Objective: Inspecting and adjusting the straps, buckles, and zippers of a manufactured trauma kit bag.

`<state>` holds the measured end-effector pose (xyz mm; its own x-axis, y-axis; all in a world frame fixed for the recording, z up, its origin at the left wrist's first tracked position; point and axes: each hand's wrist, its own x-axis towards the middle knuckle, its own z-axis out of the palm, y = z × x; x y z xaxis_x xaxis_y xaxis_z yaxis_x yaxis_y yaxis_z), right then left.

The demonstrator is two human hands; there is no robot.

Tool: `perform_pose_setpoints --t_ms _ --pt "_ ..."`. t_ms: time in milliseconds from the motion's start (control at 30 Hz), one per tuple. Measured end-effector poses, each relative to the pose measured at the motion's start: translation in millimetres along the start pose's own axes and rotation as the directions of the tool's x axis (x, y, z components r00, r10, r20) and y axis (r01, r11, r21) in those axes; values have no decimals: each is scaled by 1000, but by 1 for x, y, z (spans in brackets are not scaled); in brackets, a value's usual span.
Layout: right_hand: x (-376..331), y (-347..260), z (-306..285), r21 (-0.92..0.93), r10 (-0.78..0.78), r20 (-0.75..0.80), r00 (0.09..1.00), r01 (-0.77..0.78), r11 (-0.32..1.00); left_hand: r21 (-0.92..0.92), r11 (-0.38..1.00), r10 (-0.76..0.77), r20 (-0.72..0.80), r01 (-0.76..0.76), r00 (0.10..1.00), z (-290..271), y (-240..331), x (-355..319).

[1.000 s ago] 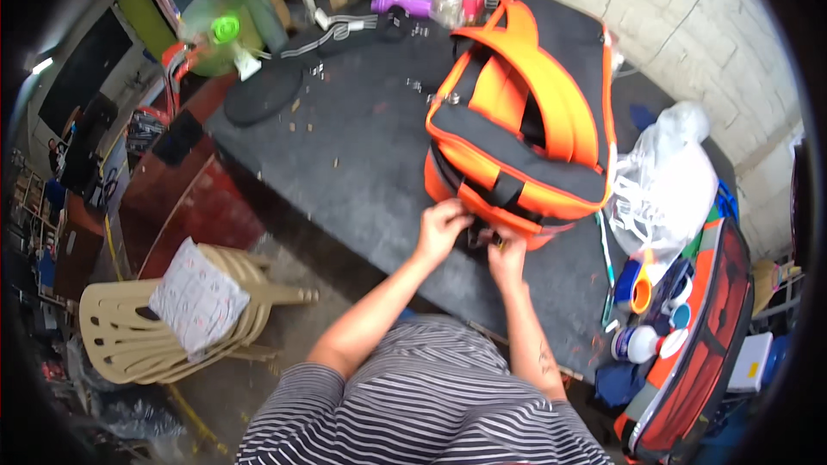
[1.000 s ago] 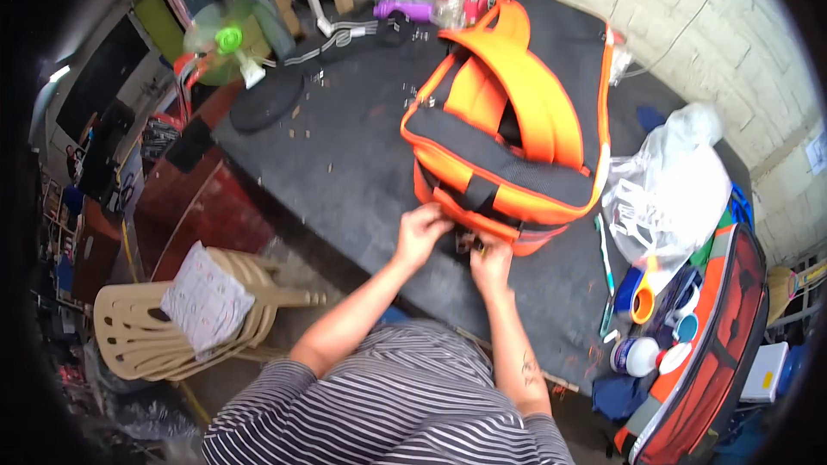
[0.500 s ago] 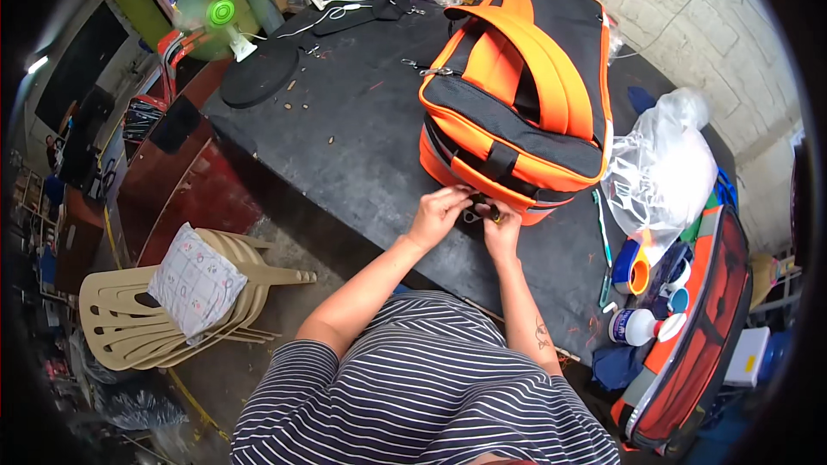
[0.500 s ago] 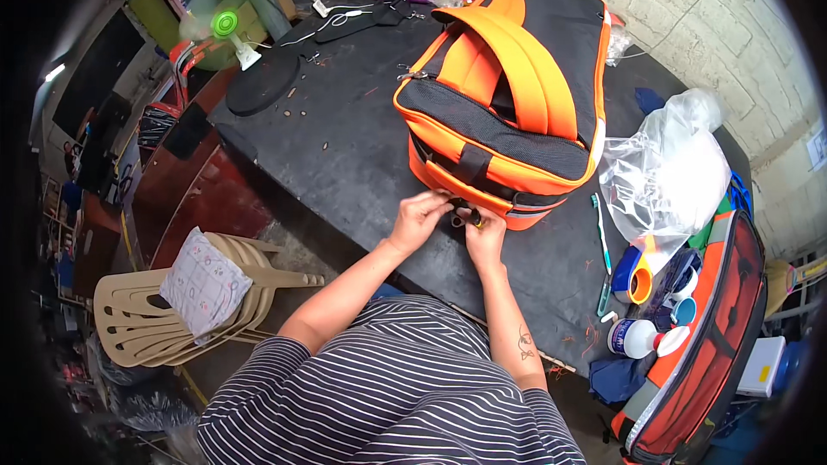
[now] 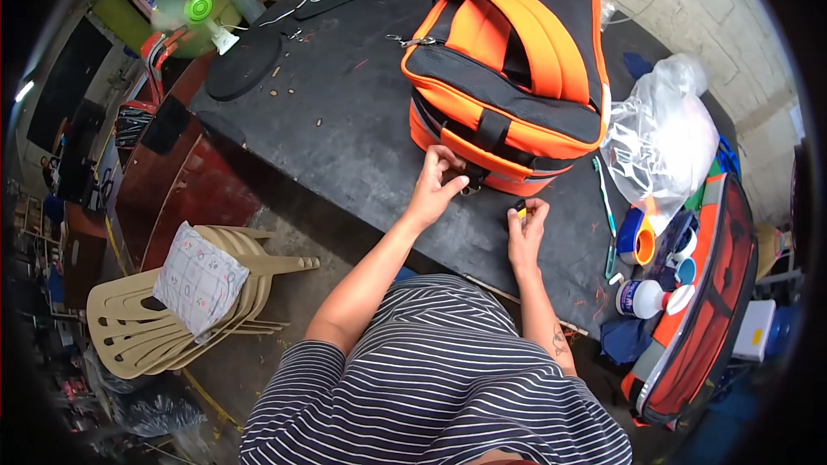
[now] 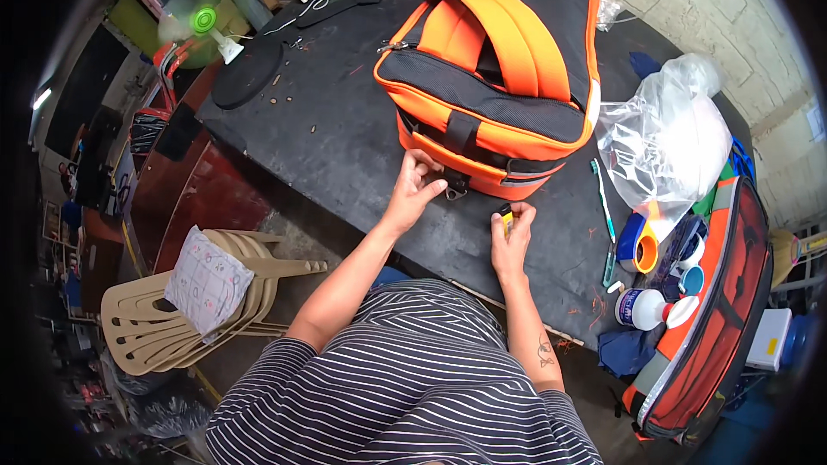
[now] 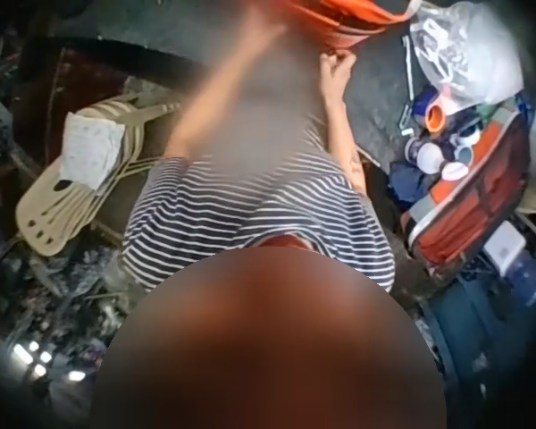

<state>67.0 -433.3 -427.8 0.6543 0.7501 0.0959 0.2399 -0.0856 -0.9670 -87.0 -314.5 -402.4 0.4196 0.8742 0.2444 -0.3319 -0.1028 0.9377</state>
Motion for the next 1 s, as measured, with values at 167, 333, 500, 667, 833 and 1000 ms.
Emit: perform_pose_setpoints --t_ms 167,333,500,667,833,1000 --pt "-18 4 -7 -203 -316 70 946 324 924 -224 962 -161 -8 155 987 7 5 -3" --pt "-14 -14 12 -282 -366 90 926 376 883 -143 988 -76 -156 53 985 17 6 8" --pt "-1 -17 28 -238 -434 34 900 429 871 -144 983 -141 -182 115 973 16 9 13" --pt "-3 -7 20 -356 -409 31 912 392 848 -172 975 -165 -156 138 974 9 9 11" --pt "-7 -3 20 -296 -391 4 921 374 879 -98 948 -311 -91 302 946 -2 8 -6" --pt "-11 -3 13 -288 -391 10 920 377 880 -94 986 -130 89 139 987 -10 10 -17"
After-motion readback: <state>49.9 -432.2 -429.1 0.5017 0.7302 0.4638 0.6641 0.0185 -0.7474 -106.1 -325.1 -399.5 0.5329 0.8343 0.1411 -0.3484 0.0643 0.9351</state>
